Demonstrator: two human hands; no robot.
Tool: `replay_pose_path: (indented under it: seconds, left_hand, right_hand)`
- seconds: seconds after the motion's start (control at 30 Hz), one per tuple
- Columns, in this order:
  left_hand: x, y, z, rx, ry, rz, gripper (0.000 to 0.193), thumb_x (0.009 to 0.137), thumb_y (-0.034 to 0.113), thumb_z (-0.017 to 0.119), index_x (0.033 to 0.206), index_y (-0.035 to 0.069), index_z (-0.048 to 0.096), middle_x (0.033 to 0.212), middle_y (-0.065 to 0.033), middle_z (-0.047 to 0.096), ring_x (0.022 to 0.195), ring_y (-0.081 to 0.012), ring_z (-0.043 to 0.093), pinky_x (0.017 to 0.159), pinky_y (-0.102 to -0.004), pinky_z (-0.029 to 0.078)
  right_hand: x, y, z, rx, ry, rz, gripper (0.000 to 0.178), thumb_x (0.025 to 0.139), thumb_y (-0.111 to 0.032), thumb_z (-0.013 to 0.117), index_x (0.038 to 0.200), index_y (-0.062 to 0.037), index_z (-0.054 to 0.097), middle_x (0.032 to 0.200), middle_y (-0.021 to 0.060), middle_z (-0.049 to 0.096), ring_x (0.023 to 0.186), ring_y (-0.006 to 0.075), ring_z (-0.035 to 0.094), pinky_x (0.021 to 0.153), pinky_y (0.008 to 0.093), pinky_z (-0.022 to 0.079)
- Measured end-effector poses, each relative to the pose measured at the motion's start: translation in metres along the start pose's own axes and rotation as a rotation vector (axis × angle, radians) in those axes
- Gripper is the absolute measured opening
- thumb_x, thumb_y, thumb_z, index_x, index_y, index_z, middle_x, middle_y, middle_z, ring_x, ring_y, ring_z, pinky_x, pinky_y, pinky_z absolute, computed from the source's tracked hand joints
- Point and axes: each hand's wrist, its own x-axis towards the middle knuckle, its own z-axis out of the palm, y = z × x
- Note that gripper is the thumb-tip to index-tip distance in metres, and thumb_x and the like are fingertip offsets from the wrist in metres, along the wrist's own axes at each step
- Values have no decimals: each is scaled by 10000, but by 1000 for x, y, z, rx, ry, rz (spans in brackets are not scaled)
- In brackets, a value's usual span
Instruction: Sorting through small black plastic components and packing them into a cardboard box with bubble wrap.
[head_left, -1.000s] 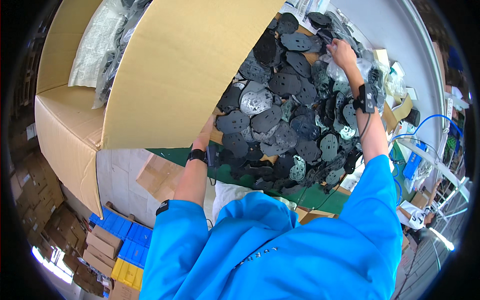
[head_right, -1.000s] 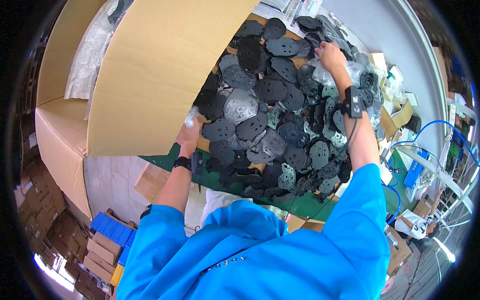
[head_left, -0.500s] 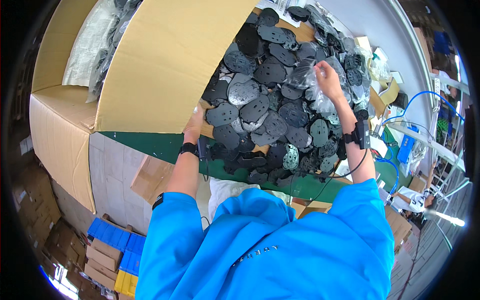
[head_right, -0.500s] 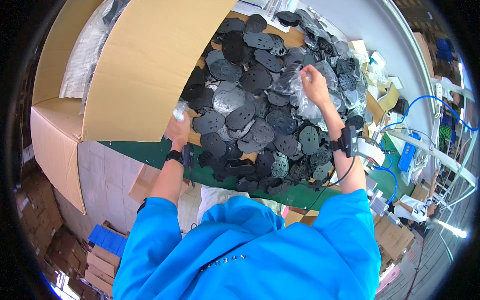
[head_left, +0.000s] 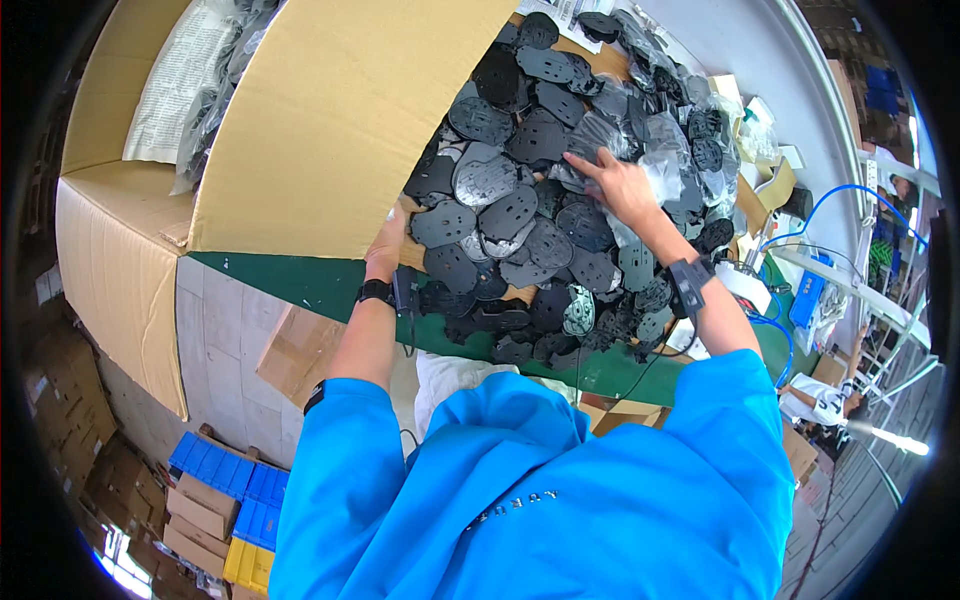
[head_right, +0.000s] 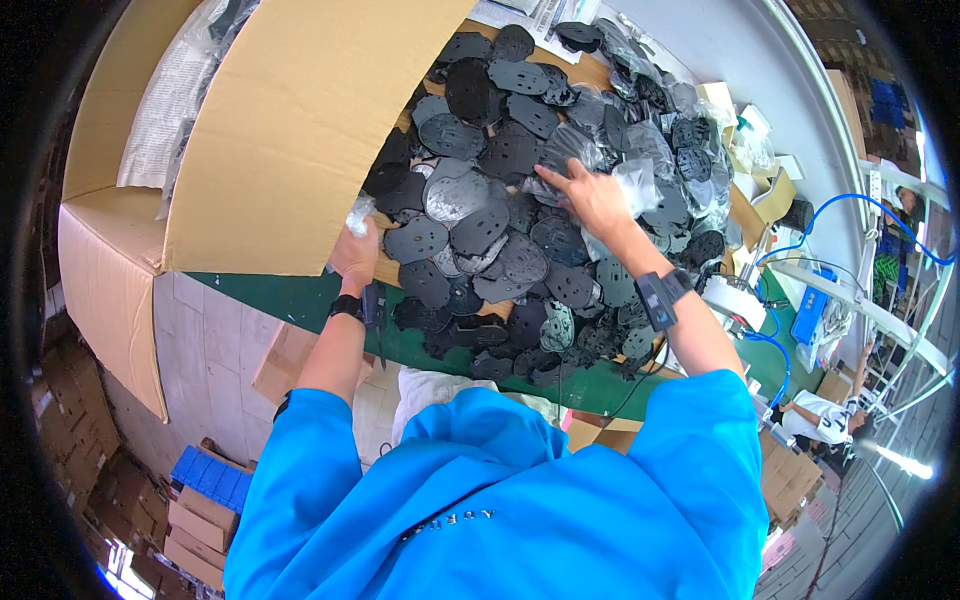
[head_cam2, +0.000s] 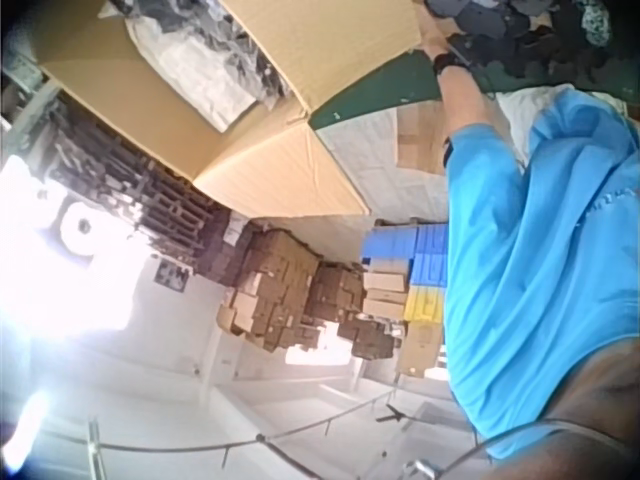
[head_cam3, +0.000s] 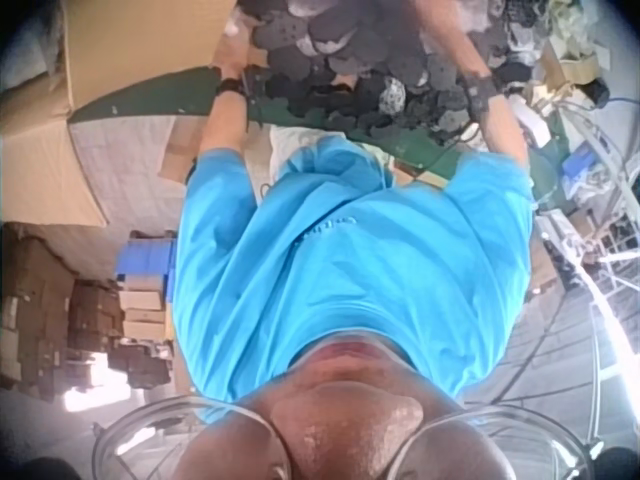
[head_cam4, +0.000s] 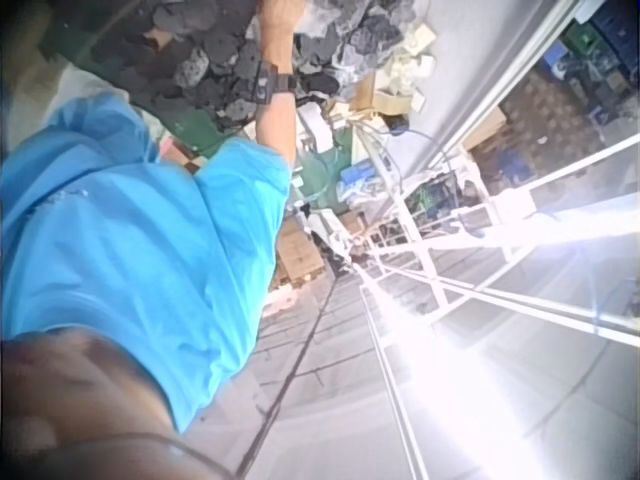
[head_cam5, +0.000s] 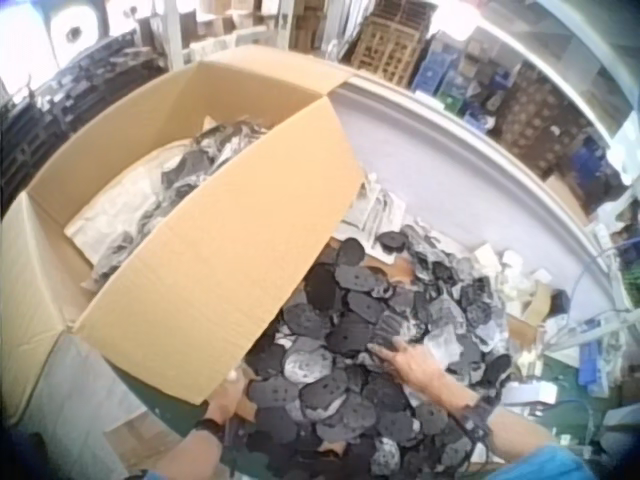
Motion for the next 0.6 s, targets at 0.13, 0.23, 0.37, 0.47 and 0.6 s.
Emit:
replay_pose_path:
  seconds: [0.13,0.23,0.37,0.47,0.6]
  left_hand:
    - [-1,12,-11,-138,-77,-106,558,844,498,551,1114,24,666,1093,-232,663,1005,-418,623,889,-460,490]
    - [-4,16,-16,-130,-105,-96,564,845,504,546,1096,16,676,1077,-234,668,1001,-417,624,889,-457,491]
    - [-3,18,-16,-154,-101,-97,558,839,493,562,1102,14,676,1067,-230,672,997,-414,627,884,-454,492]
    - [-2,15,-14,-153,-74,-78,553,833,485,577,1109,16,675,1081,-225,670,1014,-411,623,893,-452,487]
    - [-1,20,-18,-107,-139,-127,553,831,486,583,1119,23,674,1121,-218,660,1060,-407,608,915,-447,476]
  right_hand:
    - [11,9,-10,250,244,119,201,835,-186,711,785,-39,584,849,121,548,758,279,637,650,382,501]
    - [19,18,-22,577,451,57,208,856,-167,694,785,-28,556,919,116,601,884,231,626,772,331,494]
    - [31,77,-47,988,556,402,289,894,-241,639,696,-70,516,796,3,632,767,85,547,723,254,433]
    - [61,101,-70,434,512,471,320,881,-376,635,883,-56,646,779,102,663,753,206,626,699,338,473]
    - [108,165,-28,172,134,639,549,821,-558,629,1173,-140,672,1031,183,699,1037,363,643,889,425,503]
